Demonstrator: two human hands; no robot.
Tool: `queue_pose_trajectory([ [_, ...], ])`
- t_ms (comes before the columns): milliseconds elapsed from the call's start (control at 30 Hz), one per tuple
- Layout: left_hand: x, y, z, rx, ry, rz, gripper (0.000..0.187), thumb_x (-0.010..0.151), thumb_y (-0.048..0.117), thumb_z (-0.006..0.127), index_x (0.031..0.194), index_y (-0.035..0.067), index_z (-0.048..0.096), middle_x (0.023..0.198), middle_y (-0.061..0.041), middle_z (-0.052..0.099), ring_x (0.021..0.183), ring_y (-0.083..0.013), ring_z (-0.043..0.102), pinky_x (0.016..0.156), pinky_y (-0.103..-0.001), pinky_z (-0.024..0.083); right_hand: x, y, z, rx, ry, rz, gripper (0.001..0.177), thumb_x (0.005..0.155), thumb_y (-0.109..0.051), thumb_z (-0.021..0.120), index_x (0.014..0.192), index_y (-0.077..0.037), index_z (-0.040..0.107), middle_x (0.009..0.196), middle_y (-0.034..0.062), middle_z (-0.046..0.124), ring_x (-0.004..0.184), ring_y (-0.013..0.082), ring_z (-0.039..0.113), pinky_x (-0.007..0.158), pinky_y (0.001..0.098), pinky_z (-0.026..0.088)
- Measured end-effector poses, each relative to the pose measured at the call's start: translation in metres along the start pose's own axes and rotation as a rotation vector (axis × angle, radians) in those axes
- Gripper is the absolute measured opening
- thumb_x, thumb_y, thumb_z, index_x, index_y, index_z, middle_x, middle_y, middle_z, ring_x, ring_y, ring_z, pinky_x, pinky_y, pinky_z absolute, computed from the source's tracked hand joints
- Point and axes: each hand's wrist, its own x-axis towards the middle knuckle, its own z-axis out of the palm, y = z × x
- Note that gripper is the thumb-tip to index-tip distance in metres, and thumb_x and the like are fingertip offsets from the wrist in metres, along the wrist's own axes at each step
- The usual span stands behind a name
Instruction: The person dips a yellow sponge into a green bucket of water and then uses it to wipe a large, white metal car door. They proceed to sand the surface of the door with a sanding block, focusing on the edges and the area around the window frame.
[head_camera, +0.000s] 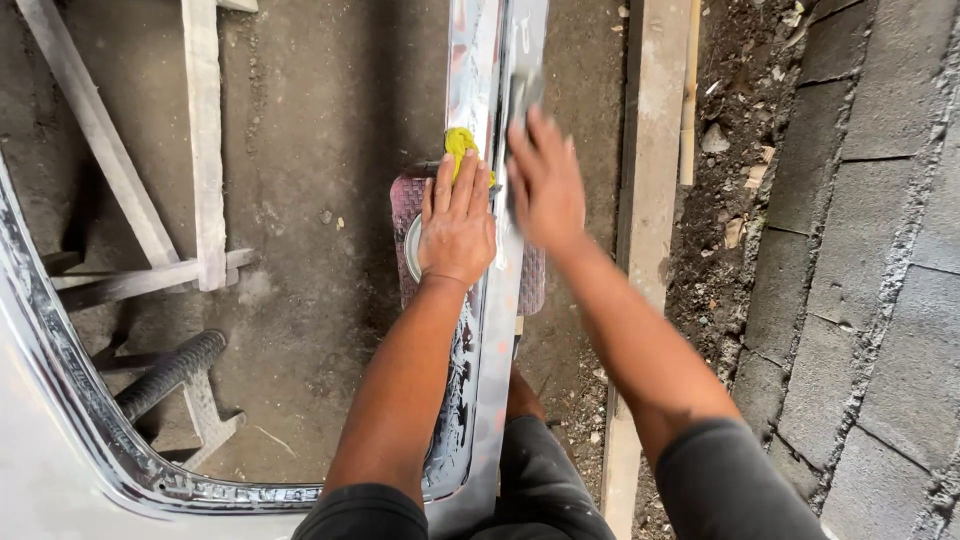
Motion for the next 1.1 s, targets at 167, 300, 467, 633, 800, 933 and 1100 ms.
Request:
queue_pose_trajectory([
  [167, 0.002, 0.001, -0.003, 0.025, 0.011, 0.016, 0.065, 0.094, 0.023, 0.056, 0.156, 0.006, 0.044, 0.168, -0.006, 0.031, 0.156, -0.0341, 0.023, 0.125, -0.052, 0.023, 0.022, -0.001, -0.005, 0.076, 0.006, 0.050, 0.045, 0.108, -0.018, 0.057, 0.152, -0.008, 0.053, 0.164, 0.0205, 0.039, 0.147, 0.0429, 0.045, 0.125, 0.0540, 0.033],
  [300, 0.001, -0.001, -0.001, 0.022, 0.005, 0.005, 0.066, 0.093, 0.024, 0.057, 0.155, 0.005, 0.045, 0.167, -0.008, 0.031, 0.155, -0.0342, 0.023, 0.123, -0.054, 0.023, -0.077, -0.032, -0.009, 0.102, -0.053, 0.056, 0.046, 0.104, -0.015, 0.060, 0.149, -0.007, 0.055, 0.162, 0.0219, 0.040, 0.148, 0.0405, 0.047, 0.125, 0.0548, 0.033],
  [467, 0.000, -0.001, -0.001, -0.012, 0.014, 0.015, 0.064, 0.095, 0.024, 0.057, 0.155, 0.006, 0.045, 0.168, -0.007, 0.031, 0.156, -0.0344, 0.023, 0.124, -0.053, 0.023, -0.112, -0.034, -0.006, 0.107, -0.092, 0.088, 0.046, 0.103, -0.016, 0.060, 0.147, -0.006, 0.056, 0.162, 0.0234, 0.040, 0.148, 0.0418, 0.044, 0.124, 0.0562, 0.031],
  [633, -0.001, 0.000, -0.002, -0.018, -0.002, -0.002, 0.065, 0.093, 0.024, 0.056, 0.155, 0.006, 0.045, 0.167, -0.007, 0.031, 0.154, -0.0345, 0.024, 0.124, -0.054, 0.023, 0.016, -0.003, 0.001, 0.017, -0.057, 0.009, 0.044, 0.110, -0.017, 0.056, 0.153, -0.008, 0.054, 0.166, 0.0200, 0.038, 0.153, 0.0420, 0.039, 0.127, 0.0571, 0.024],
  [800, 0.002, 0.000, 0.002, 0.005, -0.004, 0.001, 0.064, 0.097, 0.024, 0.055, 0.156, 0.006, 0.042, 0.169, -0.008, 0.029, 0.157, -0.0341, 0.022, 0.126, -0.053, 0.023, 0.025, -0.007, -0.005, -0.011, -0.062, -0.004, 0.046, 0.107, -0.019, 0.058, 0.152, -0.013, 0.055, 0.165, 0.0160, 0.039, 0.151, 0.0426, 0.037, 0.126, 0.0576, 0.024],
  [933, 0.000, -0.001, 0.001, 0.015, -0.002, -0.006, 0.063, 0.097, 0.024, 0.055, 0.156, 0.007, 0.042, 0.168, -0.007, 0.029, 0.156, -0.0339, 0.021, 0.125, -0.054, 0.022, -0.071, -0.027, -0.011, 0.012, -0.125, -0.022, 0.046, 0.104, -0.018, 0.059, 0.149, -0.013, 0.055, 0.165, 0.0150, 0.040, 0.153, 0.0422, 0.037, 0.127, 0.0611, 0.022],
  [1100, 0.005, 0.002, -0.007, -0.028, 0.006, 0.013, 0.066, 0.094, 0.024, 0.056, 0.156, 0.005, 0.043, 0.167, -0.010, 0.030, 0.156, -0.0362, 0.023, 0.124, -0.054, 0.022, -0.053, -0.012, -0.010, -0.068, -0.146, -0.105, 0.049, 0.100, -0.016, 0.061, 0.148, -0.006, 0.055, 0.160, 0.0197, 0.042, 0.149, 0.0443, 0.039, 0.125, 0.0584, 0.025],
])
